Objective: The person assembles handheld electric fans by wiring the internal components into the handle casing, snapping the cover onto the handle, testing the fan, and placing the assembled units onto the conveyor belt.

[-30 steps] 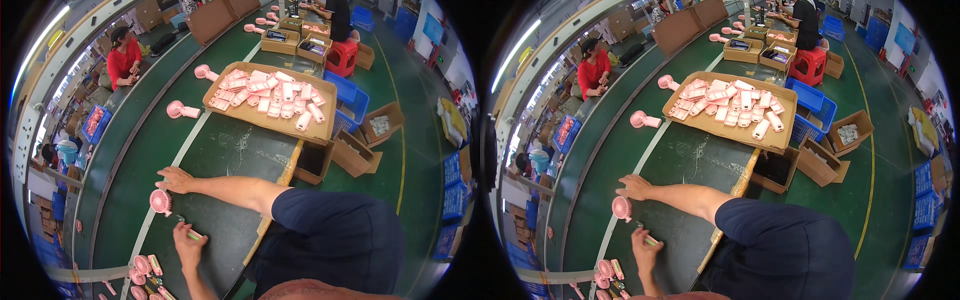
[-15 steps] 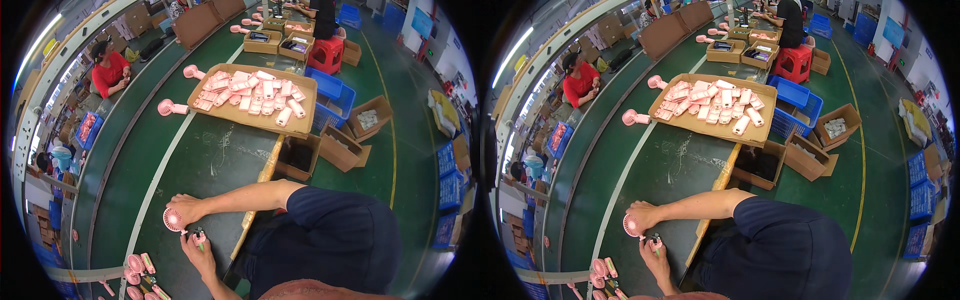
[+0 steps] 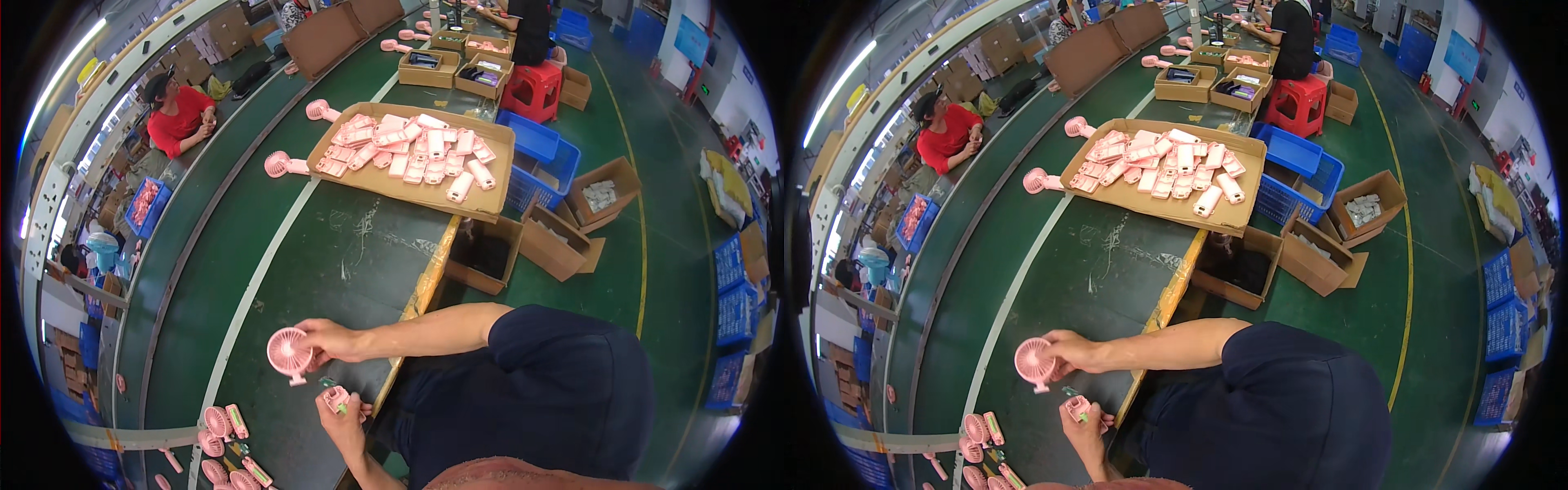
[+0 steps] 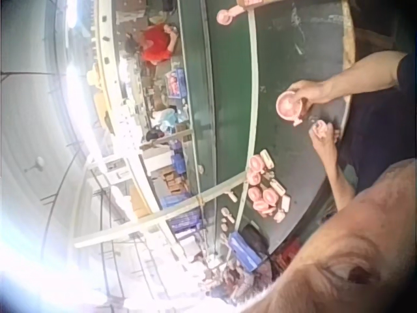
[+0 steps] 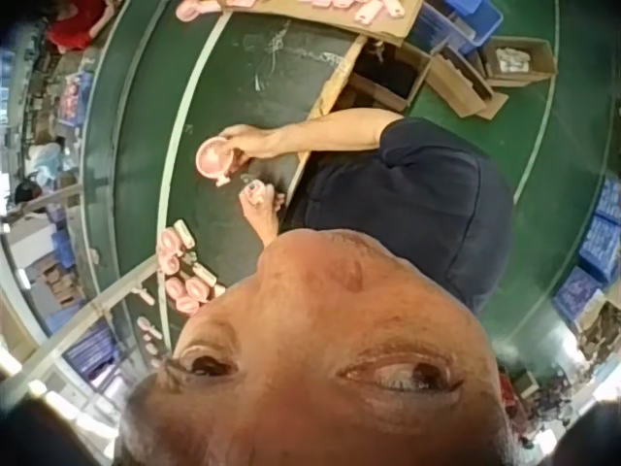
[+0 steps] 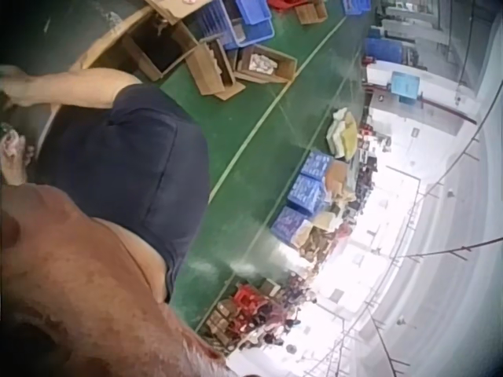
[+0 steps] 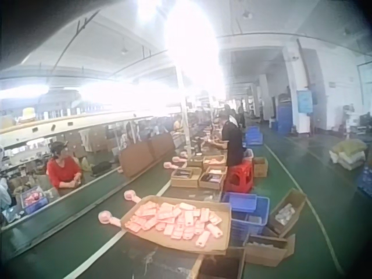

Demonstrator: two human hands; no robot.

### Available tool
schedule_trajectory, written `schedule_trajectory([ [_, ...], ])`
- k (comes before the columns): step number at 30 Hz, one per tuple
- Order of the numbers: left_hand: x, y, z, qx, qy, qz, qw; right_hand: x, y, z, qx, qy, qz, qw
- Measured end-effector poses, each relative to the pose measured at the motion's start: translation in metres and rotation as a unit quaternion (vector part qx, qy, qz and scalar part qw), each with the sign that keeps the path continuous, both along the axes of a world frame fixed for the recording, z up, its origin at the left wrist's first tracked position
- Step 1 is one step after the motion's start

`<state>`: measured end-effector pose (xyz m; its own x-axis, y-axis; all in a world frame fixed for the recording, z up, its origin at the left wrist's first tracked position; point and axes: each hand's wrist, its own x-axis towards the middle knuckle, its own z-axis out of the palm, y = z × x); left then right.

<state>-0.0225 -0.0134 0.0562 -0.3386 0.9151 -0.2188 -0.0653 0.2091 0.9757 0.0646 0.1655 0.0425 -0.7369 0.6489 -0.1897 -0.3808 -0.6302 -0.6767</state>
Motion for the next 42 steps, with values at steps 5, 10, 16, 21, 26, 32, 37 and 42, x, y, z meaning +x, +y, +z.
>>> schedule_trajectory([
  [5, 0.007, 0.01, -0.009, -0.031, -0.008, 0.091, 0.995, 0.015, -0.023, 0.03, -0.047, 0.091, 0.024, 0.994],
  [10, 0.01, 0.025, -0.032, 0.063, -0.101, 0.106, 0.987, 0.036, -0.033, 0.05, -0.001, 0.092, 0.011, 0.996],
  [16, 0.013, 0.012, -0.034, 0.095, -0.129, 0.152, 0.975, 0.046, -0.025, 0.026, 0.16, -0.011, -0.078, 0.984],
  [21, 0.02, 0.0, -0.033, 0.064, -0.165, 0.082, 0.981, 0.054, -0.031, 0.015, 0.24, -0.071, -0.041, 0.967],
  [26, 0.018, -0.005, -0.035, 0.064, -0.214, 0.019, 0.975, 0.059, -0.025, 0.019, 0.301, -0.13, 0.024, 0.944],
  [32, 0.02, -0.008, -0.033, 0.05, -0.211, -0.014, 0.976, 0.057, -0.024, 0.024, 0.316, -0.144, 0.054, 0.936],
  [37, 0.021, -0.008, -0.043, 0.056, -0.232, 0.005, 0.971, 0.051, -0.017, 0.025, 0.359, -0.149, 0.094, 0.917],
  [42, 0.016, -0.01, -0.043, 0.054, -0.266, 0.014, 0.962, 0.044, -0.007, 0.031, 0.413, -0.166, 0.131, 0.886],
])
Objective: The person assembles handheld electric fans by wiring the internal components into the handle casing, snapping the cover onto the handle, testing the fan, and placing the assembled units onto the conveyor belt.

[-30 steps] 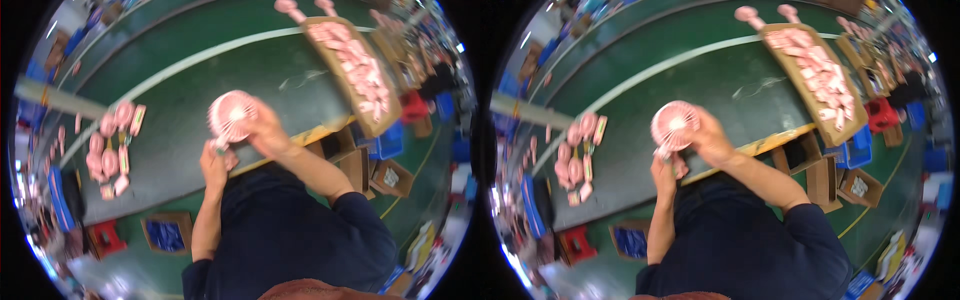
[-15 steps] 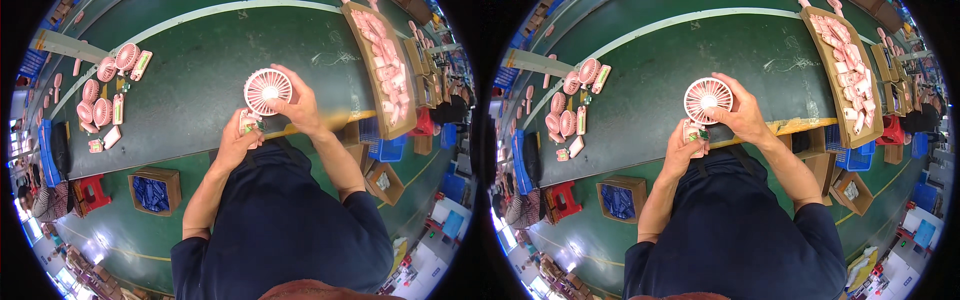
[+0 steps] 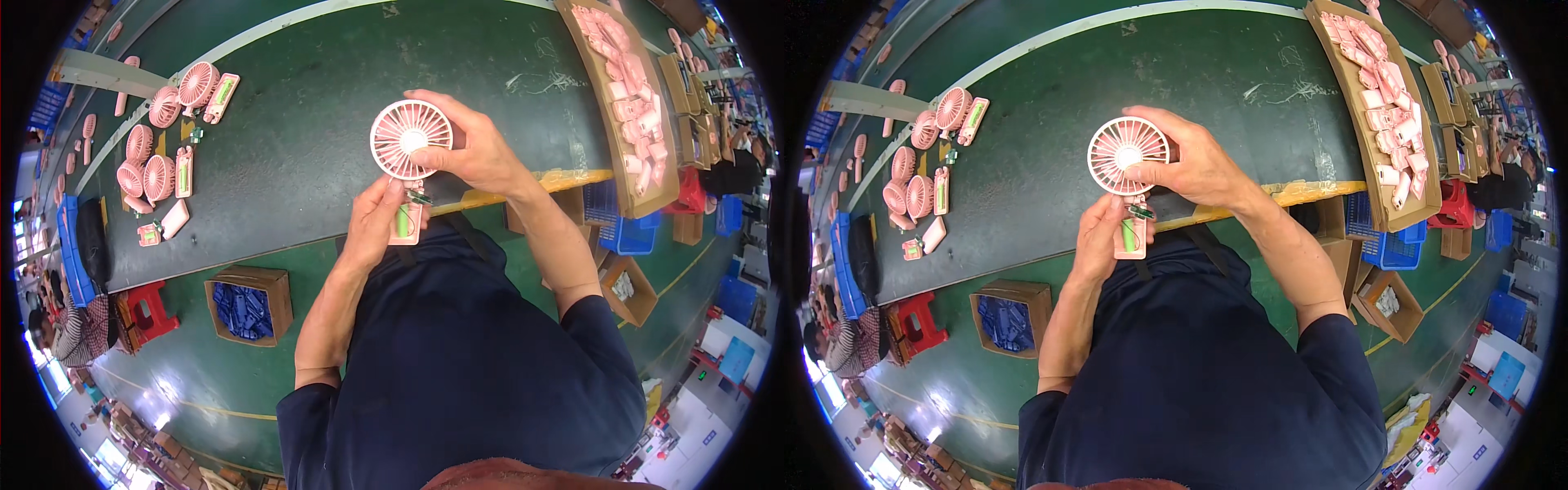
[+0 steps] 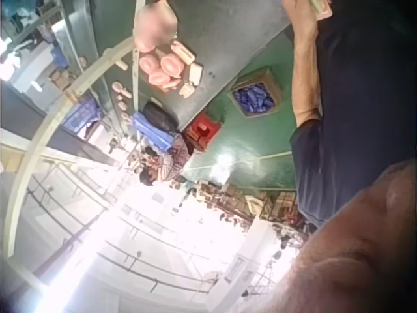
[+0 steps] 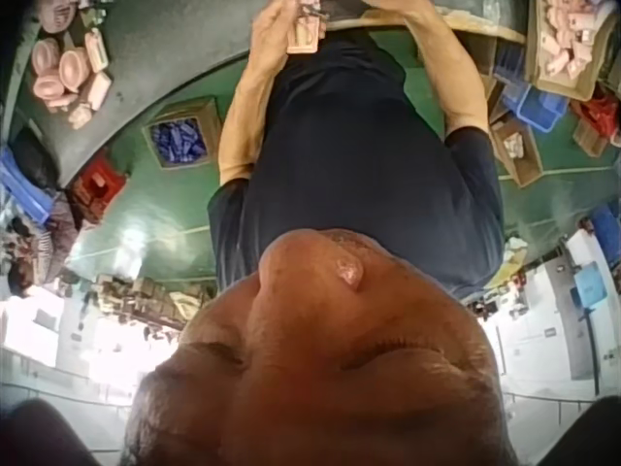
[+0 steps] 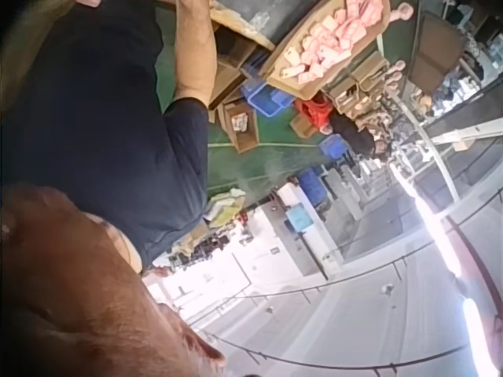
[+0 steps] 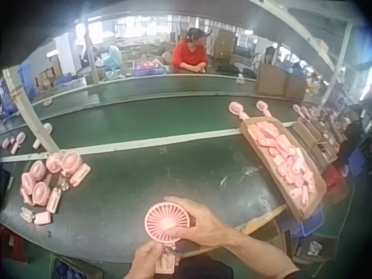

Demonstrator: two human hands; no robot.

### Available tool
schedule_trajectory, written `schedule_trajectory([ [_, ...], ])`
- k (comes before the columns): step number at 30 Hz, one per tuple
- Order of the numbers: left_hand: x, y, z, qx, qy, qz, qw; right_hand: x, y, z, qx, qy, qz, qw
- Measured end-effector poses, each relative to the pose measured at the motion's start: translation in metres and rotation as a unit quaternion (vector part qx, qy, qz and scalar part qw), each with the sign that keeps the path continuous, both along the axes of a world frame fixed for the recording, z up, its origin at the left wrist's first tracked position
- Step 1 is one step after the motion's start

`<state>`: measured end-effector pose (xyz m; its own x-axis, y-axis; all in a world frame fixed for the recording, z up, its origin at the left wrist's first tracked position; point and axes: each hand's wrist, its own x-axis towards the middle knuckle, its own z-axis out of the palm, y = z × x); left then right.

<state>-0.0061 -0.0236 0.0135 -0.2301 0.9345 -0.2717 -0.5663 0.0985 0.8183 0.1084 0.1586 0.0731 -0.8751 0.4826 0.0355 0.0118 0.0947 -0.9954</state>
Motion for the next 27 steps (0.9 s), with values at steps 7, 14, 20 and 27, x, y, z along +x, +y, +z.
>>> schedule_trajectory([
  [7, -0.013, -0.002, 0.01, -0.013, -0.028, -0.071, 0.997, -0.001, -0.008, -0.01, 0.046, -0.01, -0.037, 0.998],
  [14, -0.01, 0.003, 0.011, 0.033, -0.077, 0.132, 0.988, 0.018, -0.035, -0.001, 0.317, 0.043, -0.087, 0.944],
  [20, -0.004, 0.004, 0.007, 0.079, 0.004, 0.14, 0.987, 0.02, -0.038, -0.008, 0.406, 0.065, -0.019, 0.911],
  [27, -0.008, 0.002, 0.002, 0.07, 0.043, 0.165, 0.983, 0.023, -0.037, -0.016, 0.336, 0.075, -0.04, 0.938],
])
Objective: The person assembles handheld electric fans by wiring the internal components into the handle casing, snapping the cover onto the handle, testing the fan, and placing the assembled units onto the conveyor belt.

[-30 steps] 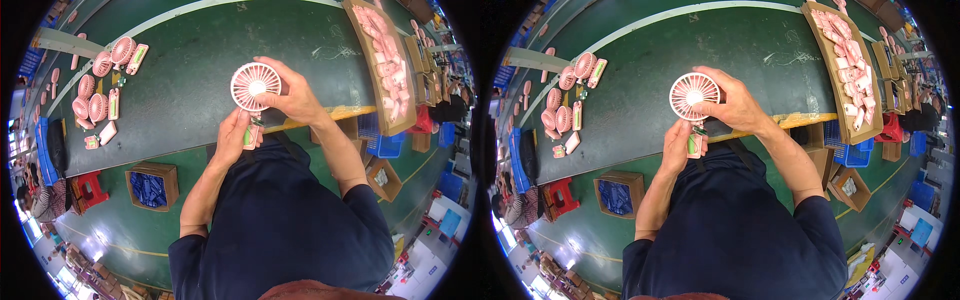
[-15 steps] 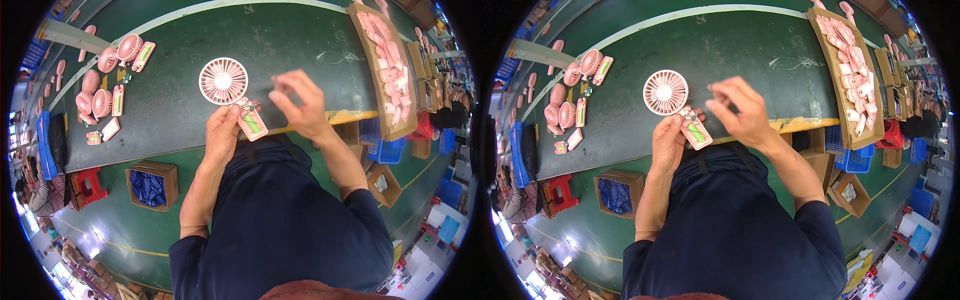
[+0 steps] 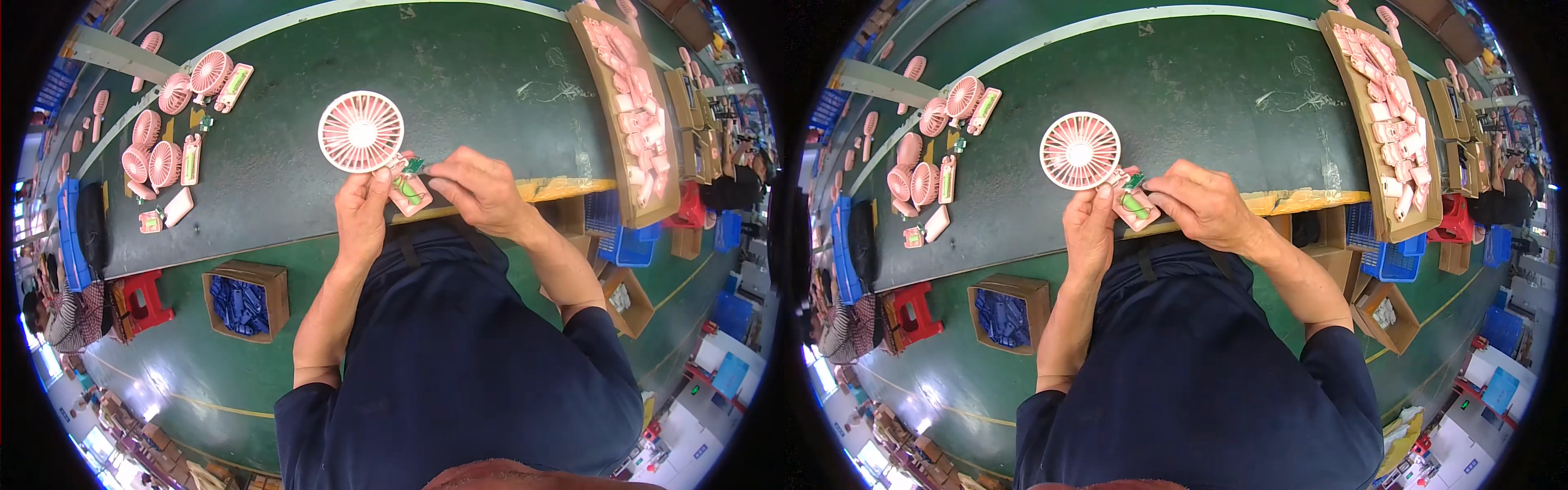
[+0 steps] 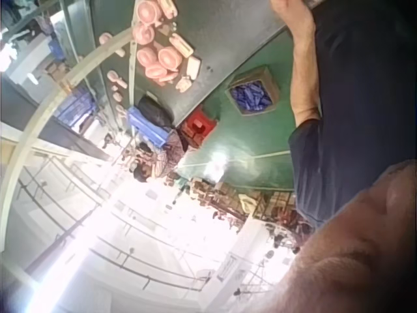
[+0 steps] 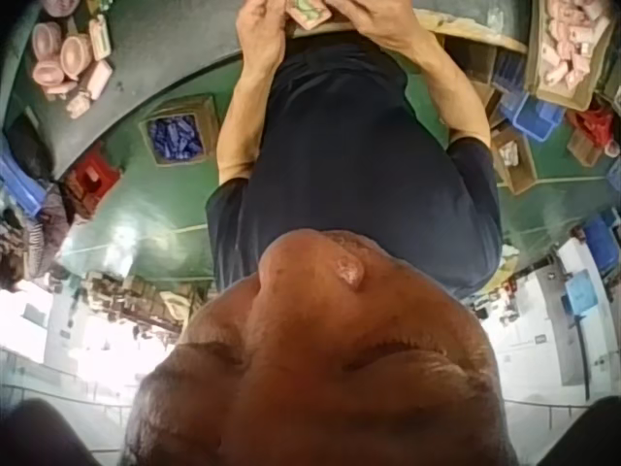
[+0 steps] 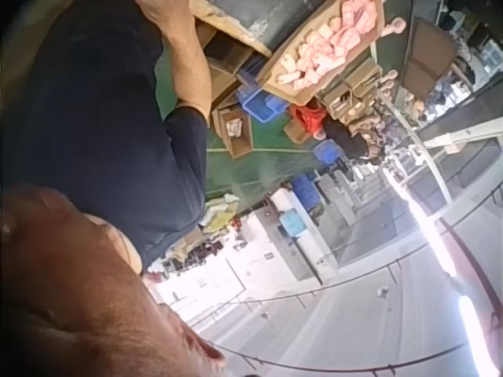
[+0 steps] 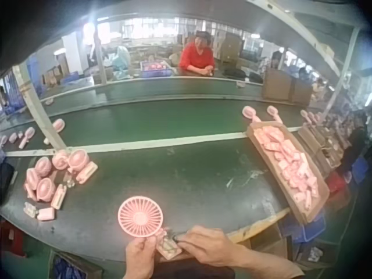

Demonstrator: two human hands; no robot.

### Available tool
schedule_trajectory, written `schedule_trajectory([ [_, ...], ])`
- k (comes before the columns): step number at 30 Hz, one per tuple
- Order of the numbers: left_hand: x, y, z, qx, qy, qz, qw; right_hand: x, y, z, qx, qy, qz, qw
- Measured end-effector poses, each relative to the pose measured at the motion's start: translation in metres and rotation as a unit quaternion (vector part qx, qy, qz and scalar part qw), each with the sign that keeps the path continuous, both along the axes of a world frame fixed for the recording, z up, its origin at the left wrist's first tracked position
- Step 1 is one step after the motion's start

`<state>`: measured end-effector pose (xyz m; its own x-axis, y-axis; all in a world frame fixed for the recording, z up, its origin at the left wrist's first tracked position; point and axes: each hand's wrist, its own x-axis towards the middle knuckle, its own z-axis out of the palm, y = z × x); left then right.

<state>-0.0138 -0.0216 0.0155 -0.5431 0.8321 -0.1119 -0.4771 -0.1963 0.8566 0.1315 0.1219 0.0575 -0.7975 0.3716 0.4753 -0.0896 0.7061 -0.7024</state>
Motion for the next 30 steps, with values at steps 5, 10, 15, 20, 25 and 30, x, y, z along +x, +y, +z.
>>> schedule_trajectory([
  [5, 0.004, -0.002, 0.008, -0.016, 0.089, -0.015, 0.996, -0.001, 0.003, 0.008, 0.001, -0.005, -0.027, 1.0],
  [10, 0.008, -0.004, 0.002, -0.032, 0.153, -0.011, 0.988, -0.002, -0.005, 0.021, -0.219, -0.144, -0.023, 0.965],
  [15, 0.012, -0.003, -0.002, -0.036, 0.192, 0.024, 0.981, 0.001, -0.001, 0.01, -0.499, -0.14, 0.019, 0.855],
  [20, 0.011, 0.0, 0.008, -0.051, 0.138, 0.012, 0.989, 0.003, -0.004, 0.004, -0.565, -0.109, 0.112, 0.81],
  [25, 0.015, 0.0, 0.006, -0.087, 0.158, -0.005, 0.984, 0.003, -0.011, 0.002, -0.266, -0.097, 0.069, 0.956],
  [30, 0.018, 0.003, 0.007, -0.062, 0.137, 0.009, 0.989, -0.002, -0.01, 0.016, 0.13, -0.068, 0.007, 0.989],
])
